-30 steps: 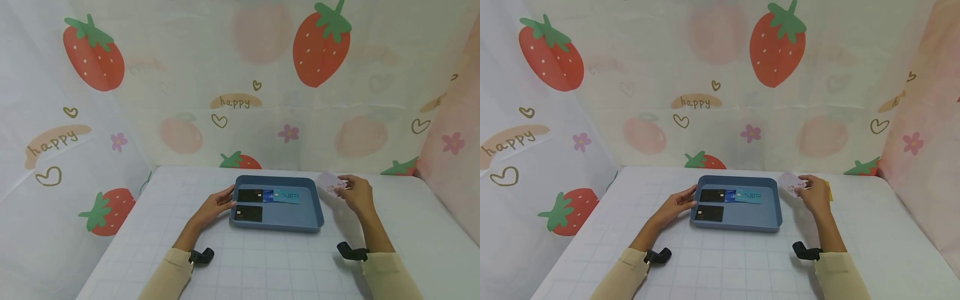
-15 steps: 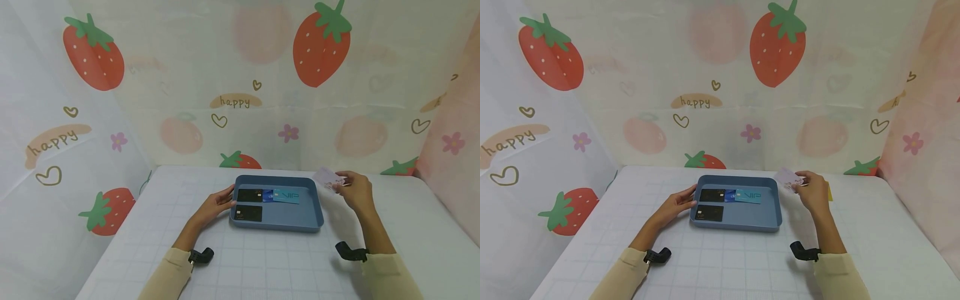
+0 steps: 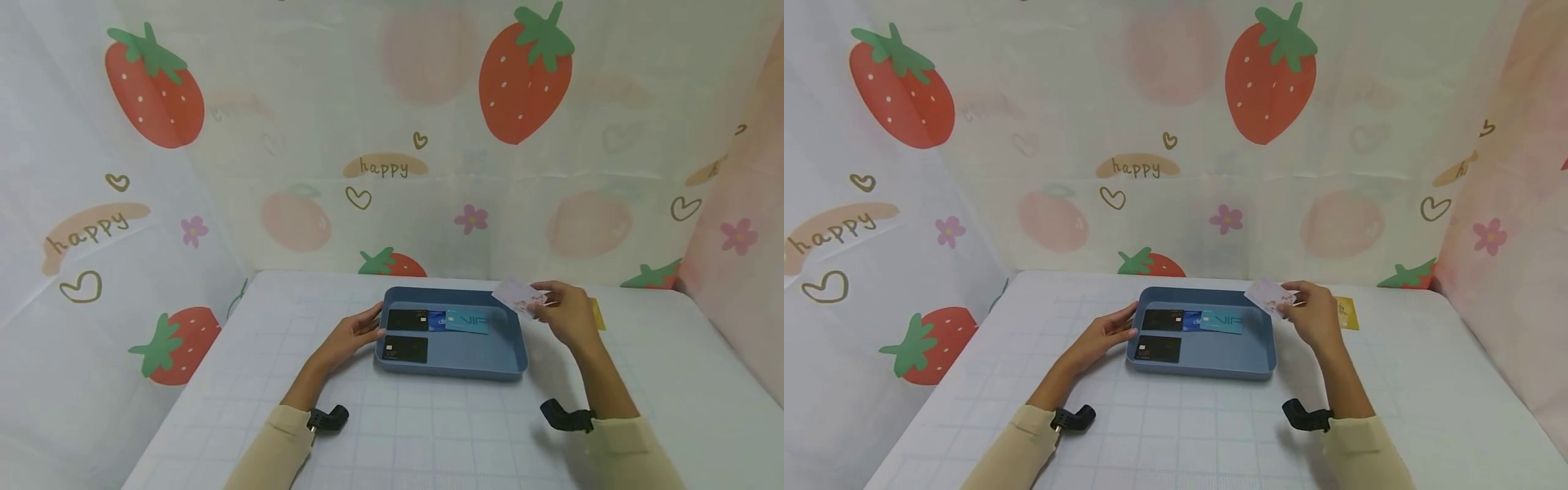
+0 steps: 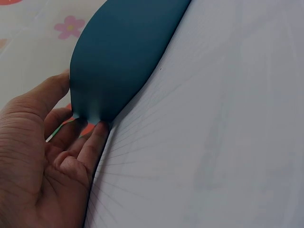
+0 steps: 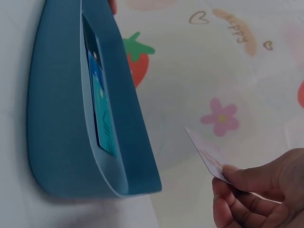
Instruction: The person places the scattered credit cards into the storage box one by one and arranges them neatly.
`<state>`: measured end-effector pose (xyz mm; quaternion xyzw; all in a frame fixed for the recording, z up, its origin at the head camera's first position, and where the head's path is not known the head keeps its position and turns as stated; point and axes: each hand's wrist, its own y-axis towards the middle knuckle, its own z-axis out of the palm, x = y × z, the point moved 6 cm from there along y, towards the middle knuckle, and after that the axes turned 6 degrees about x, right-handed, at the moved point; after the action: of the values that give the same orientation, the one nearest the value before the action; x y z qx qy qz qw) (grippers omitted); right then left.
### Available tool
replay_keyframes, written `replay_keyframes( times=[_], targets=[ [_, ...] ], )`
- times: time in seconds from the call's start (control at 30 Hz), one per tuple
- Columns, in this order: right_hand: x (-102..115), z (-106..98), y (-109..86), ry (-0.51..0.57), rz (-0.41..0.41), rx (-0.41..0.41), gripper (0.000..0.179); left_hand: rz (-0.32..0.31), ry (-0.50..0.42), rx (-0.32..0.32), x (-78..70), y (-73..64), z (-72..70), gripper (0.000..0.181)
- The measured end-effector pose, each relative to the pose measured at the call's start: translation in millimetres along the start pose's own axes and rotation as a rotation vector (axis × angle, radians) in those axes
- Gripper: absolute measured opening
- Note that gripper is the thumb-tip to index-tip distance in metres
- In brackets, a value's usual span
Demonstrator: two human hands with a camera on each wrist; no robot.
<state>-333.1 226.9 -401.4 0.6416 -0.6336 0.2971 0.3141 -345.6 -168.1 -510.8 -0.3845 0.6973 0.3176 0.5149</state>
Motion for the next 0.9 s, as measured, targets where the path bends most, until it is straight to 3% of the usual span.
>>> replay_keyframes(
  times=[0.9],
  targets=[
    [23, 24, -6.2, 0.036, -0.075, 0.151, 0.042, -0.001, -0.042, 0.005, 1.1, -1.0, -0.4, 0.068]
  ],
)
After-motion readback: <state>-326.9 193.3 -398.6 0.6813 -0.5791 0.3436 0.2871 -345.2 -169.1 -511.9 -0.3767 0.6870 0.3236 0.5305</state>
